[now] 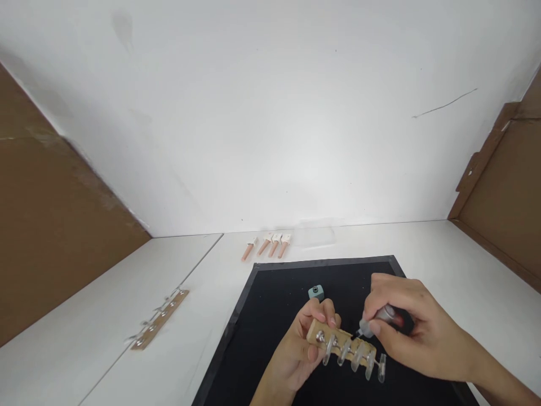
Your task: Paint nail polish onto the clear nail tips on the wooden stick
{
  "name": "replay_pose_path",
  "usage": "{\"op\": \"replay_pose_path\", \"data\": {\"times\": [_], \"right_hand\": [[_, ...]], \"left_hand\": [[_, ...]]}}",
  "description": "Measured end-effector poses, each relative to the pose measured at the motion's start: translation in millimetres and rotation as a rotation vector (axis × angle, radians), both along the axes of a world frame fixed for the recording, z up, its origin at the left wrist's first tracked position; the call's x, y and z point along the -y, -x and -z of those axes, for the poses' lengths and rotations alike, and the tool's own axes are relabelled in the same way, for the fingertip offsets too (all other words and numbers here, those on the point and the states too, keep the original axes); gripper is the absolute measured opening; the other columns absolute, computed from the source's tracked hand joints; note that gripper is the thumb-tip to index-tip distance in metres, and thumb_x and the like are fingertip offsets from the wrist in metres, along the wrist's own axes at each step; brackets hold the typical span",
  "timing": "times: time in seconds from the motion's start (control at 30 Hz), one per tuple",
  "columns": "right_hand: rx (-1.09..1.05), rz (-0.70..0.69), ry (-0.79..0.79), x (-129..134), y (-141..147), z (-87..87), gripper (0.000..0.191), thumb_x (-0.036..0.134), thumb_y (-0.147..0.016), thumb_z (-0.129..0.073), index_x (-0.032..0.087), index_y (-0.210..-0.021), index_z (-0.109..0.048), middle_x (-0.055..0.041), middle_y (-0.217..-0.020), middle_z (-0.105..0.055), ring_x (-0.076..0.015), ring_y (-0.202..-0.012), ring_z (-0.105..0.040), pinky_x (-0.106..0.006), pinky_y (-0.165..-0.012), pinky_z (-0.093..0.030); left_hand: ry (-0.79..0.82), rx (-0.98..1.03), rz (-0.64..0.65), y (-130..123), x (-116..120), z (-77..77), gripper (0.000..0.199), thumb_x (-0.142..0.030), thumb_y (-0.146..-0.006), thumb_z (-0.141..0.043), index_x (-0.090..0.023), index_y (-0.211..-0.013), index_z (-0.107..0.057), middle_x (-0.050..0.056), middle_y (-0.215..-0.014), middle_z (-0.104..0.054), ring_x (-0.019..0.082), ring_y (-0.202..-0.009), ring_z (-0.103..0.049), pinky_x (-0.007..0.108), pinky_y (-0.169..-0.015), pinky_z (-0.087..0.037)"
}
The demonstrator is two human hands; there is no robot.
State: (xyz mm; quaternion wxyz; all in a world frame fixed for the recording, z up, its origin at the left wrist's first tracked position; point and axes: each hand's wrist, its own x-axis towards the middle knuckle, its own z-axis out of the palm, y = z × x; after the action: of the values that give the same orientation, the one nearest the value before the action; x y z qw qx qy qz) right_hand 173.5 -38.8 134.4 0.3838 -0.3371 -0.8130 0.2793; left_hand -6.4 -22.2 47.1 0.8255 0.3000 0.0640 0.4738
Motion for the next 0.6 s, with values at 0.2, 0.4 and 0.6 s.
{"op": "replay_pose_path", "data": {"times": [0.2, 0.4, 0.6], "right_hand": [[0.024, -0.053, -0.051, 0.0, 1.6, -1.5, 0.015, 0.006, -0.073, -0.048, 0.021, -0.071, -0.053, 0.0055, -0.054, -0.037, -0.0107, -0.049, -0.039, -0.021, -0.042, -0.031], [-0.011, 0.066, -0.086, 0.4, 2.3, -0.8, 0.015, 0.007, -0.074, -0.048, 0.021, -0.07, -0.053, 0.0042, -0.055, -0.042, -0.0105, -0.048, -0.037, -0.022, -0.042, -0.032], [-0.008, -0.018, -0.058, 1.2, 3.9, -2.9, 0.015, 0.006, -0.074, -0.049, 0.02, -0.073, -0.054, 0.0057, -0.055, -0.036, -0.0096, -0.047, -0.038, -0.02, -0.042, -0.031]], "left_hand": [[-0.037, -0.006, 0.025, -0.7, -0.9, 1.2, 0.029, -0.024, -0.046, -0.083, -0.024, -0.071, -0.069, -0.003, -0.073, -0.058, 0.007, -0.063, -0.051, 0.019, -0.059, -0.039], [-0.025, -0.001, 0.024, 2.0, 1.7, 2.7, 0.029, -0.024, -0.045, -0.084, -0.023, -0.071, -0.07, -0.002, -0.072, -0.058, 0.008, -0.063, -0.051, 0.018, -0.057, -0.039], [-0.018, 0.03, 0.017, 0.1, 0.4, 0.2, 0.03, -0.021, -0.047, -0.084, -0.021, -0.073, -0.069, -0.003, -0.074, -0.061, 0.007, -0.064, -0.054, 0.018, -0.06, -0.042]]}}
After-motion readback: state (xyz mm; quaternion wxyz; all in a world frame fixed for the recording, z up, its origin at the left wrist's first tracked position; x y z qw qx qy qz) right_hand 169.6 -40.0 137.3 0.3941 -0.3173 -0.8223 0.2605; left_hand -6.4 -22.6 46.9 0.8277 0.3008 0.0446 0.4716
